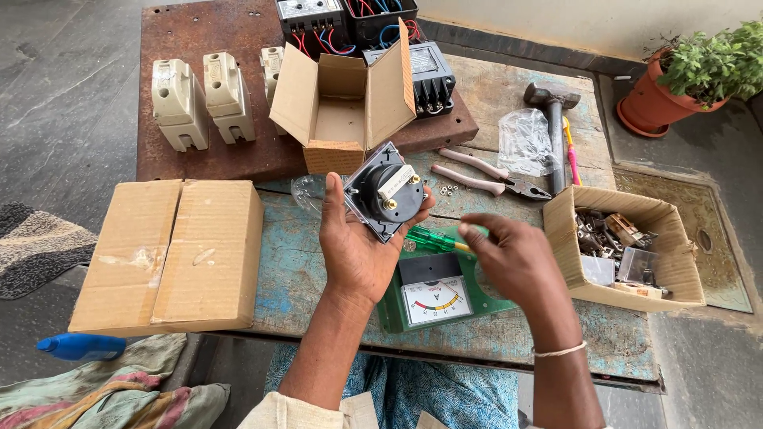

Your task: The recorder is assembling an analog meter into a green electrical enclosure box on a workbench.

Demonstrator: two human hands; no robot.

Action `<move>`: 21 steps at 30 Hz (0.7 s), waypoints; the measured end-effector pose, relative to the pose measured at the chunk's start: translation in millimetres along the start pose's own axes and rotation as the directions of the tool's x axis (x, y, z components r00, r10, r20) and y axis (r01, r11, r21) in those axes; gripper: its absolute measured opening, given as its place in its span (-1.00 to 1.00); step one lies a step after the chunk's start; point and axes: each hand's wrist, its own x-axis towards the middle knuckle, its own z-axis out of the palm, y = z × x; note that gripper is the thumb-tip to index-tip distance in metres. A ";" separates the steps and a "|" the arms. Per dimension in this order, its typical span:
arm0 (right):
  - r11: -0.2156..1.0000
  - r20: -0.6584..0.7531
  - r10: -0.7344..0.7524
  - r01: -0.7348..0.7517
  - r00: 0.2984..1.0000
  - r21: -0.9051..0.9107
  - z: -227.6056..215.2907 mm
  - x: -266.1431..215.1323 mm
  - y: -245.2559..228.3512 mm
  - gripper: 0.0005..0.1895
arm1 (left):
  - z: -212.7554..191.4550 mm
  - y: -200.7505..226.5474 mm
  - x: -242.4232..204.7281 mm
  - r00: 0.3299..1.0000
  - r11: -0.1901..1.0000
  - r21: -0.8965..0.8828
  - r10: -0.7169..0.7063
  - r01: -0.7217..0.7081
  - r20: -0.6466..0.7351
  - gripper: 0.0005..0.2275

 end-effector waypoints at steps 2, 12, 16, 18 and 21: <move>0.998 -0.043 0.051 -0.050 0.998 0.024 -18.4 18.6 -1.1 -0.62 | 0.7 0.8 -1.2 1.000 1.000 -0.001 0.011 -0.011 0.014 -0.34; 0.998 0.139 -0.055 0.049 0.989 0.042 -7.0 141.3 -1.6 -0.69 | -0.5 3.1 -5.1 1.000 0.997 -0.065 -0.029 0.029 0.001 -0.32; 0.986 0.264 -0.077 0.035 0.961 0.160 19.5 161.0 8.4 -0.69 | 1.1 6.7 -5.9 0.999 0.998 -0.061 -0.027 0.025 -0.023 -0.32; 0.982 0.289 -0.096 0.043 0.953 0.183 21.9 154.5 2.8 -0.67 | 0.7 7.3 -5.7 0.999 0.999 -0.032 -0.028 0.027 -0.029 -0.31; 0.980 0.242 -0.126 0.082 0.962 0.183 28.1 155.5 7.1 -0.67 | -2.6 6.0 -4.8 0.999 0.998 -0.052 -0.038 0.037 -0.016 -0.29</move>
